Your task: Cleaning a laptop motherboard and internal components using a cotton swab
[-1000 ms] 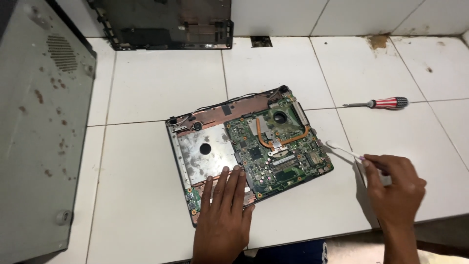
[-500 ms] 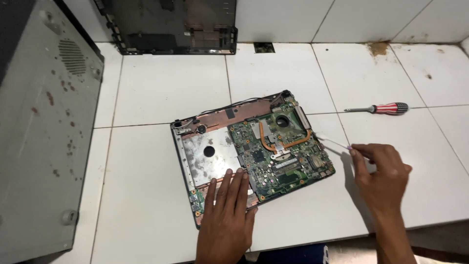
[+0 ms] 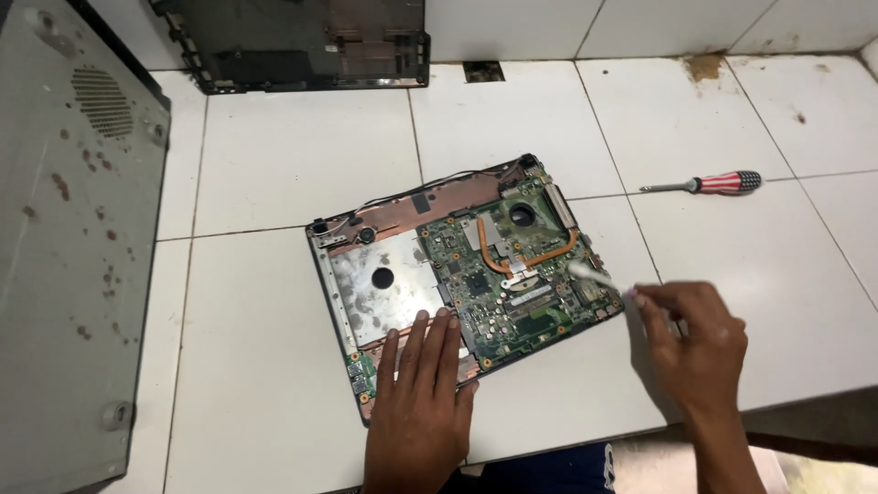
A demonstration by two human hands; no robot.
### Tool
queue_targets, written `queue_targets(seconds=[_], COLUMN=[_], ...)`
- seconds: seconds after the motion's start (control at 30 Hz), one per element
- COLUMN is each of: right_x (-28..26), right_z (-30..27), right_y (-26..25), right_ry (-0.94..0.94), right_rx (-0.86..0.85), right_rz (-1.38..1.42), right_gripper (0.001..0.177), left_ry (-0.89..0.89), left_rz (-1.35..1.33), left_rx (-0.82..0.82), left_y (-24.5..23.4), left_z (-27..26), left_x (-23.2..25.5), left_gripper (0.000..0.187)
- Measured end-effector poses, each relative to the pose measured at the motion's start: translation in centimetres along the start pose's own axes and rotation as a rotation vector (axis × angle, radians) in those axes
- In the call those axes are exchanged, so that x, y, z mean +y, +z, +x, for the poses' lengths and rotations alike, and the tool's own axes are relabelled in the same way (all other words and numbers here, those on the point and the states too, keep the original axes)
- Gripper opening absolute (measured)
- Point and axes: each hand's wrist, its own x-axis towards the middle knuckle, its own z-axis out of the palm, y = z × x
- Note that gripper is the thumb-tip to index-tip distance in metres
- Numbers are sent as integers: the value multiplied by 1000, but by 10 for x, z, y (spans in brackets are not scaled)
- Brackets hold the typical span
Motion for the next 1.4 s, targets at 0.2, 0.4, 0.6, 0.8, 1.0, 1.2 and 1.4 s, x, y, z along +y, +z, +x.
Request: queue_targets(seconds=[0.2,0.4,0.6,0.8,1.0,1.2,1.4], right_x=[-3,-79,-78,-78,-80,-72,-76], right_z=[-37,-85,-77,-93,-62,-66,-31], right_y=[-16,0,-10,-10,-6,-31,-18], right_ry=[-43,44,108,90,37,170,143], right_rx=[77,-56,-315,-178,-217,-234,-278], right_rz=[-367,-521,-456,-536,-308,-74,63], right_gripper=[20,90,89,76,51,42,40], left_ry=[11,7,42,46,46,47,47], left_rz=[-6,10,90,117,50,121,71], left_rx=[27,7,-17,-24,-33,-18,-19], left_y=[-4,-1,-7,-5,-3,-5,-6], left_z=[3,2,1,1,-3,-1,-4], left_x=[0,0,-1,0,-3,2,1], left_gripper=[62,66,67,69,67,69,65])
